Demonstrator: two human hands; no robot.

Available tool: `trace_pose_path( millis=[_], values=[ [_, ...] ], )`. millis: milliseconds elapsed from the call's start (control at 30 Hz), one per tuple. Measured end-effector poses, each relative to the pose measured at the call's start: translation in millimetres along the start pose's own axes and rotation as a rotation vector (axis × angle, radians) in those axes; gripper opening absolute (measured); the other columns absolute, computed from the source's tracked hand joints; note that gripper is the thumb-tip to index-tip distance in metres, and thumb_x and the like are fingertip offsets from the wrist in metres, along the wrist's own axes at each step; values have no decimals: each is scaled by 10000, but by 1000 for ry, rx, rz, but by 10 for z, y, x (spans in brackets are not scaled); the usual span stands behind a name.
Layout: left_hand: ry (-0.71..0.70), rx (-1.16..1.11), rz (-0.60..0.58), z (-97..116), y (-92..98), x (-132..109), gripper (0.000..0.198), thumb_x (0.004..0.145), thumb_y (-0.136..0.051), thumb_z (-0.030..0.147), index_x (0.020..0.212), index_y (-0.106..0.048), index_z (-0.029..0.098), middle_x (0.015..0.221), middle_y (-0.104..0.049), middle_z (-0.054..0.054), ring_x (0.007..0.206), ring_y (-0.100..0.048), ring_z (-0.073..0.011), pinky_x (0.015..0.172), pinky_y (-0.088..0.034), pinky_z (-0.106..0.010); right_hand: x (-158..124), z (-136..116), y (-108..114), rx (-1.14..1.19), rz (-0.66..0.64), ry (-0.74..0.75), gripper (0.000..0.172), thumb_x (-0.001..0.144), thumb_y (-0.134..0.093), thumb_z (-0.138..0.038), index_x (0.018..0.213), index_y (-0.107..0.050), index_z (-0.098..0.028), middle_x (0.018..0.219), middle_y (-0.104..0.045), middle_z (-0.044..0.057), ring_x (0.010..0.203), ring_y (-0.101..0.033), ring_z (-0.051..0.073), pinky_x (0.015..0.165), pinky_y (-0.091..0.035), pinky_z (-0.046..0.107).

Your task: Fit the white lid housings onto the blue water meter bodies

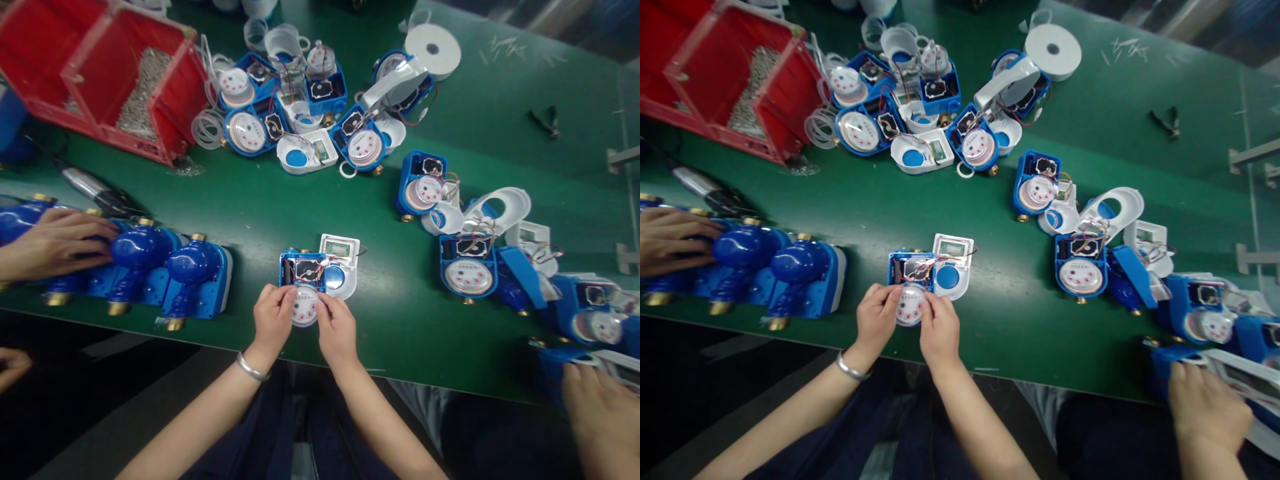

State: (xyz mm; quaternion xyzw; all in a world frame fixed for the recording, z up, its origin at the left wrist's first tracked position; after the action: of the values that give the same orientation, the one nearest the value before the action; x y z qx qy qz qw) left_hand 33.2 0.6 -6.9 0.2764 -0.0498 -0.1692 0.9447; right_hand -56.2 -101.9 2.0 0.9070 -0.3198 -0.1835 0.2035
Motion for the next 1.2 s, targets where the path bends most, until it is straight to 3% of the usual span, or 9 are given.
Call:
trace_pose_path(
  millis=[267, 367, 433, 500, 667, 767, 933, 1067, 1200],
  values=[
    [-128, 95, -5, 19, 48, 6, 224, 818, -486, 313, 802, -642, 152, 648, -491, 6, 589, -492, -94, 574, -419, -222, 165, 79, 210, -4, 59, -62, 275, 824, -428, -341, 900, -628, -169, 803, -602, 55, 749, -556, 173, 725, -445, 304],
    [-205, 212, 84, 184, 243, 208, 204, 788, -527, 308, 864, -611, 137, 640, -466, 15, 553, -446, -92, 549, -394, -227, 430, 236, 417, -197, 245, -124, 307, 767, -470, -291, 997, -579, -119, 871, -571, 97, 759, -527, 195, 746, -438, 340],
    [-253, 260, 128, 350, 296, 465, 181, 788, -521, 288, 848, -608, 141, 632, -470, 15, 566, -446, -98, 571, -397, -232, 636, 347, 461, -338, 215, -159, 383, 710, -489, -213, 1065, -528, -75, 939, -548, 140, 849, -504, 229, 806, -416, 371],
    [-313, 309, -19, 520, 156, 785, 173, 795, -505, 279, 838, -626, 164, 692, -523, -5, 629, -488, -107, 619, -415, -237, 810, 444, 434, -401, 128, -181, 380, 664, -481, -151, 1030, -529, -62, 932, -546, 158, 928, -475, 262, 842, -392, 390],
    [-579, 624, -602, 738, -690, 1338, 219, 736, -551, 253, 925, -635, 182, 899, -577, -71, 860, -537, -191, 721, -429, -287, 990, 537, 319, -385, 98, -225, 177, 630, -434, -115, 778, -525, -148, 784, -540, 107, 826, -497, 254, 773, -402, 384],
    [-660, 624, -737, 765, -955, 1428, 158, 734, -494, 162, 799, -637, 152, 881, -584, -83, 878, -537, -196, 748, -423, -298, 1006, 529, 325, -333, 125, -257, 143, 624, -421, -123, 744, -476, -178, 736, -537, 73, 751, -512, 231, 709, -413, 361],
    [-222, 7, -667, 690, -557, 1451, 103, 694, -560, 231, 726, -583, 135, 769, -614, -42, 732, -556, -144, 713, -443, -298, 923, 572, 553, -173, 219, -322, 244, 604, -402, -142, 838, -459, -184, 739, -577, 47, 670, -550, 192, 650, -435, 330],
    [199, -567, -603, 434, -121, 1286, 225, 691, -602, 351, 708, -557, 131, 763, -643, -51, 681, -579, -133, 644, -459, -281, 645, 648, 743, 405, 268, -365, 442, 516, -477, -156, 958, -484, -178, 825, -631, 42, 706, -594, 184, 632, -474, 305],
    [182, -433, -400, 224, 26, 1085, 229, 730, -569, 353, 710, -611, 129, 694, -658, -43, 641, -579, -129, 638, -451, -266, 324, 681, 732, 844, 30, -454, 425, 478, -578, -165, 900, -610, -207, 847, -679, 57, 705, -629, 236, 658, -498, 381]
  ],
)
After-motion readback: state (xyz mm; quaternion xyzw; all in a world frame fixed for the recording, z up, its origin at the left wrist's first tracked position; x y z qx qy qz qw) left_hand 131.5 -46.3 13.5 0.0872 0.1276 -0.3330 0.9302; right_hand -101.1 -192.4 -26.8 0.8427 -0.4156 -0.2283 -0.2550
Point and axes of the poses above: each hand's wrist, its own x-axis towards the middle knuckle, its own y-axis out of the back of the hand, z = x × y, the point moved 3 cm from there along x, towards the middle knuckle
